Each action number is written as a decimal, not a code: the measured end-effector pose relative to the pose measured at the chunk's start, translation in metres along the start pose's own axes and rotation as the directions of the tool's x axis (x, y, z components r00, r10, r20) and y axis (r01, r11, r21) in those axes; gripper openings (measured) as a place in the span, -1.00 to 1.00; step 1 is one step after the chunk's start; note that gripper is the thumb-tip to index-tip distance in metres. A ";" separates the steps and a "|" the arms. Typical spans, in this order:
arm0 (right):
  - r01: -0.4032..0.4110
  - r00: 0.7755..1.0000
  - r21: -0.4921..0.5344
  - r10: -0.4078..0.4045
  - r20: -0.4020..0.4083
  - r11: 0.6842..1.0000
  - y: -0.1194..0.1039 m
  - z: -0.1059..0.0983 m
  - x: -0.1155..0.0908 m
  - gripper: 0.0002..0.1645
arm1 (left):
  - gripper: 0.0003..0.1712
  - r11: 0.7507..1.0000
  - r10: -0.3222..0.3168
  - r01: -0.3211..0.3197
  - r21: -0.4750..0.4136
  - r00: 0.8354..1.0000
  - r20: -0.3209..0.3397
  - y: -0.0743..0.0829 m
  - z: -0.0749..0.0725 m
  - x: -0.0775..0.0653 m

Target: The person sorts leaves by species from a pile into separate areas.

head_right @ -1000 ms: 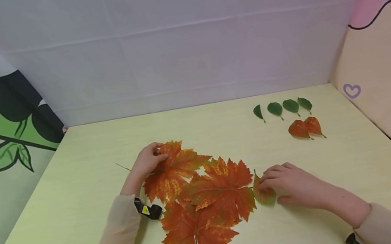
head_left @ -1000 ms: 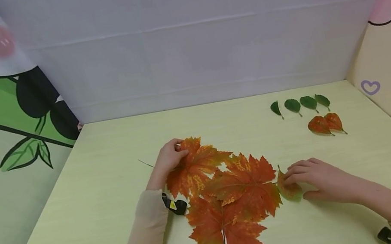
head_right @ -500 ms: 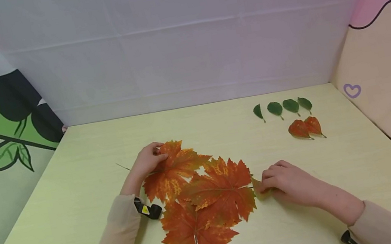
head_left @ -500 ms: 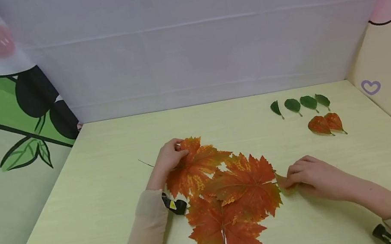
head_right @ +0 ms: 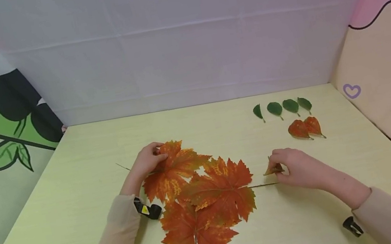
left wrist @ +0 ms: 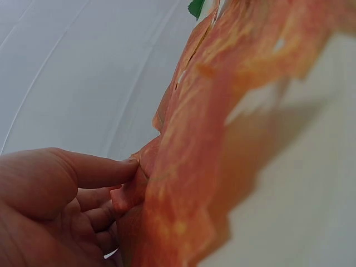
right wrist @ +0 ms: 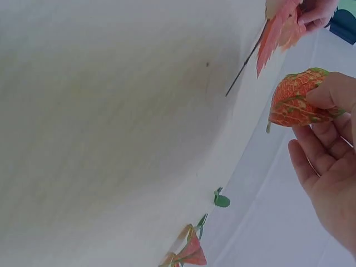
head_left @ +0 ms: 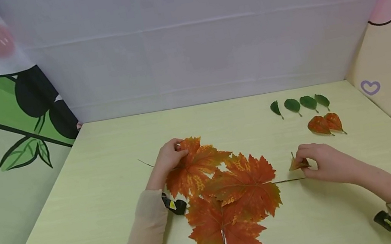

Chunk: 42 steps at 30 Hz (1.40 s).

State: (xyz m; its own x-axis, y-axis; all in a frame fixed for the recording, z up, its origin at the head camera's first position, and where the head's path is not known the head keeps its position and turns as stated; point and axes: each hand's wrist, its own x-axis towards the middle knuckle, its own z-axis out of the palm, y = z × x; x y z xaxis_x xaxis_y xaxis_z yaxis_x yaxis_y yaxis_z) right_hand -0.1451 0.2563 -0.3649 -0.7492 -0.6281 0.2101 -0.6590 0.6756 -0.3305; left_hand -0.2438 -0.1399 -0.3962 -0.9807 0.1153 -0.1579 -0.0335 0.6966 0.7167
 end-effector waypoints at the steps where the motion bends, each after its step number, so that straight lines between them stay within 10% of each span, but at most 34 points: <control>1: -0.012 1.000 0.008 0.012 -0.007 1.000 0.002 -0.001 0.001 -0.72 | -0.47 1.000 -0.001 0.001 -0.002 1.000 -0.001 0.000 0.000 0.000; 20: -0.298 0.955 0.020 0.298 -0.001 0.954 0.059 -0.019 0.024 -0.73 | -0.48 1.000 0.013 -0.013 0.012 1.000 -0.008 0.002 -0.001 -0.001; 42: -0.589 0.804 0.059 0.592 -0.059 0.806 0.095 -0.012 0.048 -0.64 | -0.48 1.000 0.012 -0.012 0.014 1.000 -0.006 0.002 -0.002 -0.001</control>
State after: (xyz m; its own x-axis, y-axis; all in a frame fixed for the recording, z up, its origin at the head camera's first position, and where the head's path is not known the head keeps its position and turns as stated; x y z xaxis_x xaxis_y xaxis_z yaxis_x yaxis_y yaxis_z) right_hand -0.2443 0.2946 -0.3756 -0.9962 -0.0825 0.0277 -0.0862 0.8918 -0.4442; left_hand -0.2431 -0.1402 -0.3934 -0.9821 0.1196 -0.1452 -0.0189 0.7051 0.7089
